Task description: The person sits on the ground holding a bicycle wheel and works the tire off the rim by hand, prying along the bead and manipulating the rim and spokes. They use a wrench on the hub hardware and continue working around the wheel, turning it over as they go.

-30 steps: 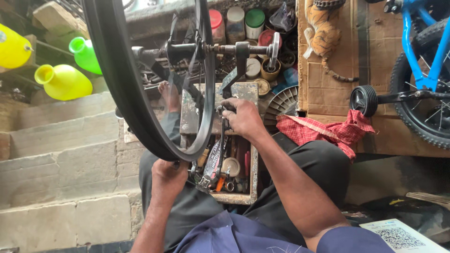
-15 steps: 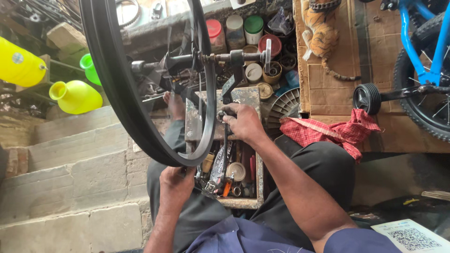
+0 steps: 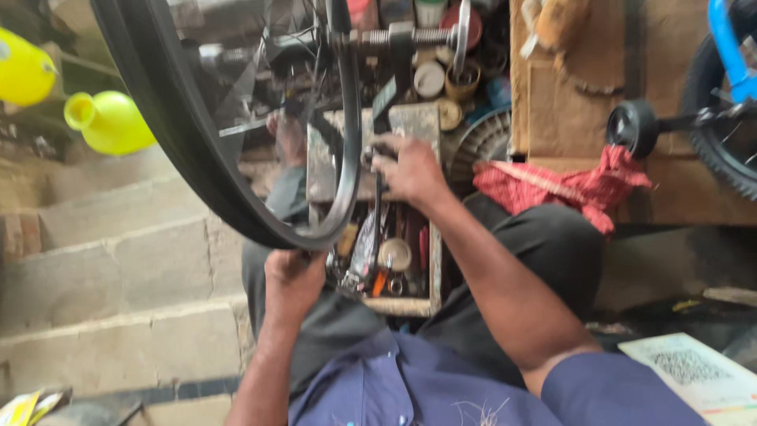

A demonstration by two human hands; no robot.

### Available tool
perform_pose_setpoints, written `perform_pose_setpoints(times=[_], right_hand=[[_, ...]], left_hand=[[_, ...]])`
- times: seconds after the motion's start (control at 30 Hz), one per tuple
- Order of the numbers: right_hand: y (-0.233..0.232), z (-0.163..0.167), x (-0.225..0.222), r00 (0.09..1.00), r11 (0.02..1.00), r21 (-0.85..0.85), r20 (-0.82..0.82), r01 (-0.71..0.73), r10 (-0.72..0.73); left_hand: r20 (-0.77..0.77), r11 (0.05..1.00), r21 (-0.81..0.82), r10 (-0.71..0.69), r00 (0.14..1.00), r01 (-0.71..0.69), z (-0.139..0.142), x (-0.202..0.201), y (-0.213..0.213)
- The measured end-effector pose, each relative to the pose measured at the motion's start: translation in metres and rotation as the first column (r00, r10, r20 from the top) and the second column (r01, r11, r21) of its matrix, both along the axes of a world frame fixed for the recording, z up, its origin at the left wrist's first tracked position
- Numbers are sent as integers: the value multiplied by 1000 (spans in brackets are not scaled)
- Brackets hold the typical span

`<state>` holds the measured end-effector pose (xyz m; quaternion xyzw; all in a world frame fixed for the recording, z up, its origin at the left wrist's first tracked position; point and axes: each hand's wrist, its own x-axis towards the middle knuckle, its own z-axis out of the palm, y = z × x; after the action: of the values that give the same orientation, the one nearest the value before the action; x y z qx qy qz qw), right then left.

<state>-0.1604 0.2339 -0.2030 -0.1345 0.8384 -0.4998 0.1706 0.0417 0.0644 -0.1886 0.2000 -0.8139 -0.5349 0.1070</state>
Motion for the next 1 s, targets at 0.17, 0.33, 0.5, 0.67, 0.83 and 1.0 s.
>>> perform_pose_setpoints(times=[0.17, 0.33, 0.5, 0.67, 0.83, 1.0], right_hand=[[0, -3, 6, 993, 995, -99, -115, -23, 12], [1, 6, 7, 1000, 997, -80, -9, -4, 3], [0, 15, 10, 975, 991, -127, 221, 44, -15], [-2, 12, 9, 1000, 999, -40, -21, -22, 21], [-2, 5, 8, 999, 998, -57, 38, -5, 7], [-3, 4, 8, 1000, 999, -37, -11, -13, 13]], left_hand=[[142, 938, -330, -64, 988, 108, 8, 6, -1], [139, 983, -173, -41, 990, 65, 16, 1, 6], [75, 978, -195, -63, 995, 77, 18, 0, 8], [91, 964, -251, -72, 993, 93, 16, 1, 5], [134, 971, -220, -65, 989, 93, 24, -1, 7], [-60, 961, -266, -93, 994, 74, 45, -6, 14]])
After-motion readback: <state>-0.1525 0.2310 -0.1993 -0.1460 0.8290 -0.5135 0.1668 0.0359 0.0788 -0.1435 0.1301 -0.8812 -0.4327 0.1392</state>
